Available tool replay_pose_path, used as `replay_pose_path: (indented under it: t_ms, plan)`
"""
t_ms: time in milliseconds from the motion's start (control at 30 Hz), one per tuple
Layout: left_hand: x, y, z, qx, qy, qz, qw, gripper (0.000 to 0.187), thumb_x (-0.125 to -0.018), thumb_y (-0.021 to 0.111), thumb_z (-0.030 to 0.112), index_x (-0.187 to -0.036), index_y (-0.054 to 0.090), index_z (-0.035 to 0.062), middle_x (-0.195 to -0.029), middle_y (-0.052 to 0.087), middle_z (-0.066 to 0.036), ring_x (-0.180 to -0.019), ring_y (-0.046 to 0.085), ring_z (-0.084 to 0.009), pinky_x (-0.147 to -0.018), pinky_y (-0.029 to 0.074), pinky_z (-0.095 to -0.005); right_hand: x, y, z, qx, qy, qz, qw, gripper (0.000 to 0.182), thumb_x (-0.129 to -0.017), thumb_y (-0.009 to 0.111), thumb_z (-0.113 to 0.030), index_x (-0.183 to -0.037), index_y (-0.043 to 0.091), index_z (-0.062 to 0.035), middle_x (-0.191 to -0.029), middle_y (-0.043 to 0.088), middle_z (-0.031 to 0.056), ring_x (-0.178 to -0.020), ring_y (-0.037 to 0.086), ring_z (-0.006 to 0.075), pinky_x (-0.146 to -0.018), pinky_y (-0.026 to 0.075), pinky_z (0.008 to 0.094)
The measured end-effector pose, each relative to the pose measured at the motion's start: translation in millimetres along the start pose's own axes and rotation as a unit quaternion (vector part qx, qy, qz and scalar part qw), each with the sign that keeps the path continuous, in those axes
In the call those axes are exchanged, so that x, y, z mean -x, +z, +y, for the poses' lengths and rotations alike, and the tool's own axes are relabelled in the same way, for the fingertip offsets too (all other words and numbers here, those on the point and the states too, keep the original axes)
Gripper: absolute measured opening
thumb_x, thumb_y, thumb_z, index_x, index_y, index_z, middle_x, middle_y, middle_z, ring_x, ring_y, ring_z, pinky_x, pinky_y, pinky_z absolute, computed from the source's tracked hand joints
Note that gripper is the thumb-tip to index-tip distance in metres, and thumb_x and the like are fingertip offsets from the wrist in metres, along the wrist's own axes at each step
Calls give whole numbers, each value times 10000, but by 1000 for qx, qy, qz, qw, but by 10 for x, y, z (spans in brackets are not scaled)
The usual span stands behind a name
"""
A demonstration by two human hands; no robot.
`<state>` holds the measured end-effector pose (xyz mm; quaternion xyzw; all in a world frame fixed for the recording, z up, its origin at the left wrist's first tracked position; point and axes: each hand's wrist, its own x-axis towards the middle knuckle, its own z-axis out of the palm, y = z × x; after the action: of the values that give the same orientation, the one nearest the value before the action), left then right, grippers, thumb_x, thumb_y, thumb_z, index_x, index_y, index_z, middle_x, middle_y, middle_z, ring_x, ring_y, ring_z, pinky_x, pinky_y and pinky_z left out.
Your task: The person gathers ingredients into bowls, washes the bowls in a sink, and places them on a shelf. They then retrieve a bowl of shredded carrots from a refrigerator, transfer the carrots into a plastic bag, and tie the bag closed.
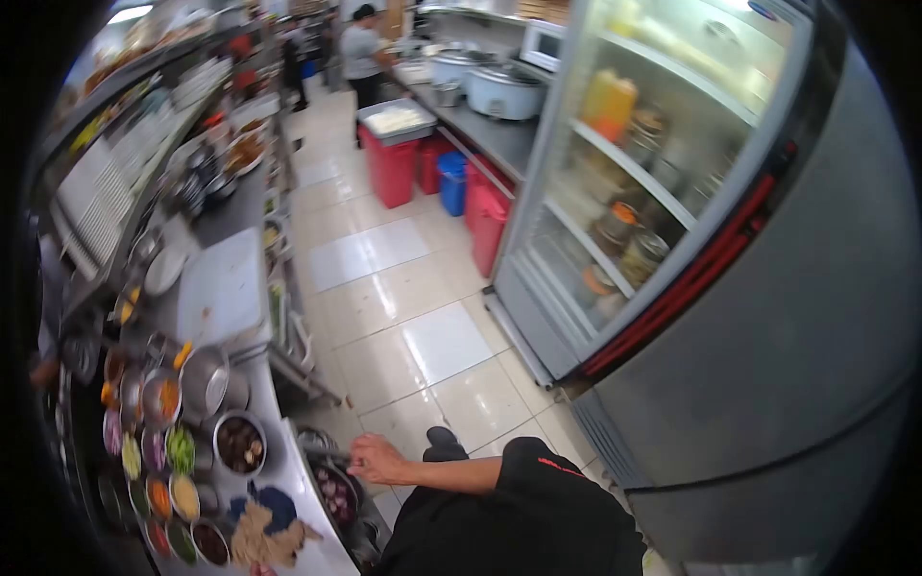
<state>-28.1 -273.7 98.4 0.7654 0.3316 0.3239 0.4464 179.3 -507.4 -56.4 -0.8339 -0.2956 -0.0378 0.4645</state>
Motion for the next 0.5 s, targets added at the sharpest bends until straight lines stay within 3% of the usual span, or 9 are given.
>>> replay_pose_path:
  t_ms: [33, 100, 167, 233, 267, 300, 400, 500]
  plan:
    - [-80, 269, 176, 10, 15, -22, 1000, 311, -874, 646, 166, -1082, 615, -62, -1011, 651, -174, -935, 606, -223, -851, 474, -343, 66, -219, 197, 25, 35, 31, 999, 230, -733, 726, -235, -723, 571, -66, -901, 588, 89, -915, 539, 312, -802, 432, 408]
    - [-255, 756, 438, 4, -46, -146, 988, 292, -877, 636, 162, -1080, 623, -47, -1029, 654, -177, -945, 611, -213, -853, 472, -334, 182, -654, 469, 68, 96, 106, 987, 218, -725, 729, -219, -730, 566, -75, -893, 590, 89, -893, 548, 315, -791, 438, 408]
    - [-413, 1200, 771, -151, -79, -224, 960, 291, -877, 630, 177, -1109, 632, 2, -1027, 659, -156, -928, 612, -224, -825, 472, -325, 303, -1050, 801, 111, 158, 169, 966, 192, -719, 727, -197, -749, 577, -81, -900, 597, 88, -890, 553, 315, -795, 441, 401]
    - [-485, 1766, 872, -47, 64, -231, 970, 293, -881, 624, 176, -1127, 628, 18, -1004, 657, -152, -902, 608, -226, -799, 472, -314, 375, -1443, 1048, 138, 198, 223, 944, 175, -720, 720, -189, -747, 587, -80, -891, 601, 92, -890, 554, 316, -796, 441, 400]
    - [-487, 1920, 1086, -74, 39, -277, 957, 291, -888, 617, 184, -1119, 625, 7, -1005, 652, -149, -896, 602, -218, -795, 468, -307, 410, -1599, 1158, 153, 237, 258, 924, 158, -720, 714, -180, -746, 596, -78, -883, 604, 96, -890, 555, 316, -796, 442, 398]
    - [-618, 2195, 901, -35, 47, -318, 946, 288, -889, 621, 192, -1083, 624, -21, -979, 650, -134, -883, 595, -201, -796, 465, -301, 421, -1775, 1268, 157, 238, 268, 920, 158, -720, 714, -180, -746, 596, -78, -883, 604, 96, -890, 555, 316, -796, 442, 398]
    - [-579, 2879, 1313, 36, 48, -374, 925, 259, -891, 616, 176, -1030, 627, -42, -950, 654, -127, -856, 593, -187, -772, 474, -303, 468, -2135, 1577, 154, 342, 282, 883, 146, -728, 695, -199, -730, 625, -71, -848, 622, 120, -883, 559, 323, -803, 449, 399]
    - [-577, 3539, 1412, 50, 112, -444, 888, 251, -887, 618, 169, -1016, 633, -45, -929, 657, -133, -830, 595, -187, -749, 481, -303, 496, -2374, 1813, 124, 389, 273, 871, 121, -717, 682, -183, -711, 624, -77, -855, 621, 111, -894, 568, 327, -805, 465, 406]
